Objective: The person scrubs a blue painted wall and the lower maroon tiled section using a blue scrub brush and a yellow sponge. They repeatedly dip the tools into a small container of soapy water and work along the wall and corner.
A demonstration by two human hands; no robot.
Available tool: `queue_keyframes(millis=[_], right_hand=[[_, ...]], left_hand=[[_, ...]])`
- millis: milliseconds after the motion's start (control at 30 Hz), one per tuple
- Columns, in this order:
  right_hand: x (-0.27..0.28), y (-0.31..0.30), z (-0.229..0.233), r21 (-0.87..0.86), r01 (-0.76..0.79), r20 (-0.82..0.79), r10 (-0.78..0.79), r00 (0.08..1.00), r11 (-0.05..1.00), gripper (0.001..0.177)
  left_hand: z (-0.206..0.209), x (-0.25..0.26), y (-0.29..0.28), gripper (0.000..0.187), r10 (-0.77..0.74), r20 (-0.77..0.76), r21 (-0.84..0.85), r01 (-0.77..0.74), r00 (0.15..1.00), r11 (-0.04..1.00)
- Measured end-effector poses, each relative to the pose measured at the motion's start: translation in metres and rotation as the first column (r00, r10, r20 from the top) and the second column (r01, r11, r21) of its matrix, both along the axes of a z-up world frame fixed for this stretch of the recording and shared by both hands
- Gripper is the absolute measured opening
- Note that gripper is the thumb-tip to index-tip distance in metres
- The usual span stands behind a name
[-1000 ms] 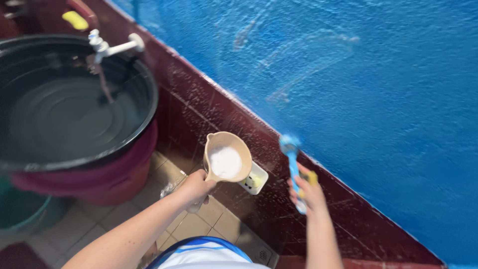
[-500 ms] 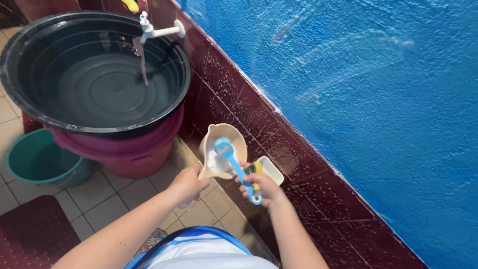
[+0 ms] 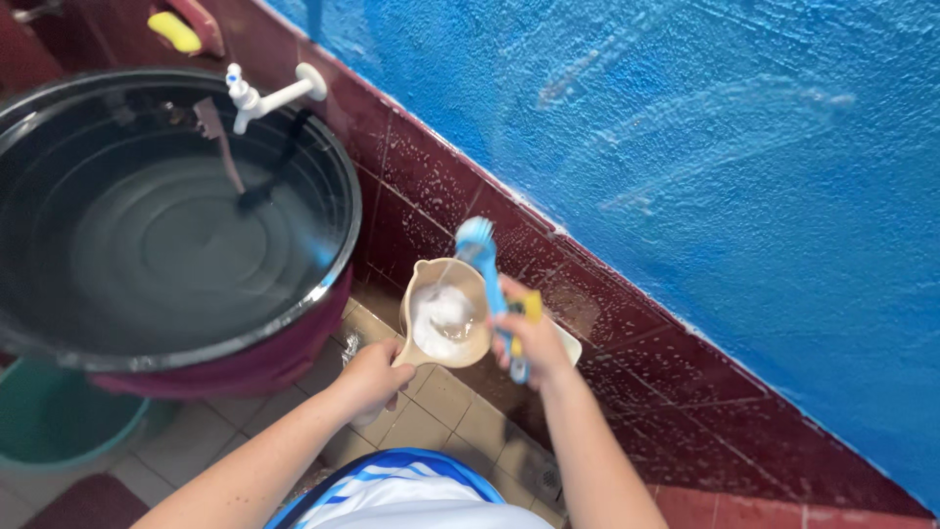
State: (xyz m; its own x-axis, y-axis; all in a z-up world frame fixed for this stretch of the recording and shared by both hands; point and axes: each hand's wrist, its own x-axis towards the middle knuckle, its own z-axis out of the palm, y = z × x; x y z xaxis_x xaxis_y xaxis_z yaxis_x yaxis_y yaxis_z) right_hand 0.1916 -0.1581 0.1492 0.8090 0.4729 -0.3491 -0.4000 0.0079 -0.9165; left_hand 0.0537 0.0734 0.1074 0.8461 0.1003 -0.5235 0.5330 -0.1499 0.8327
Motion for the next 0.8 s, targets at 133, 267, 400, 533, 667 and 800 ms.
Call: queue_keyframes(millis=[133,267,400,533,667,800], right_hand=[[0.057,0.058,0.012,-0.030,0.140,0.031,-0.139,0.990,0.990,0.069],[0.084,0.110,-0.019,-0.361,0.187,0.065,-0.175,0.982,0.914,0.063],[0.074,0.118,-0.025,-0.329,0.270,0.096,-0.252,0.963,0.905,0.065],[0.080,0.130,0.010,-0.251,0.275,0.096,-0.259,0.961,0.928,0.064],[0.107,0.203,0.001,-0.398,0.217,0.134,-0.177,0.975,0.891,0.062],[0.131,0.246,-0.050,-0.413,0.125,-0.005,-0.139,0.990,0.902,0.059]], left_hand=[[-0.004,0.010,0.020,0.025,-0.045,0.001,0.007,0.045,0.999,0.999],[-0.021,0.020,0.043,0.024,-0.068,-0.020,-0.017,0.068,0.997,0.998],[-0.040,0.021,0.061,0.024,-0.111,-0.018,-0.054,0.110,0.994,0.992],[-0.048,0.021,0.073,0.023,-0.149,-0.059,-0.053,0.145,0.987,0.988],[-0.051,0.029,0.083,0.023,-0.188,-0.096,-0.081,0.180,0.977,0.980],[-0.061,0.039,0.085,0.024,-0.155,-0.103,-0.033,0.153,0.982,0.988]])
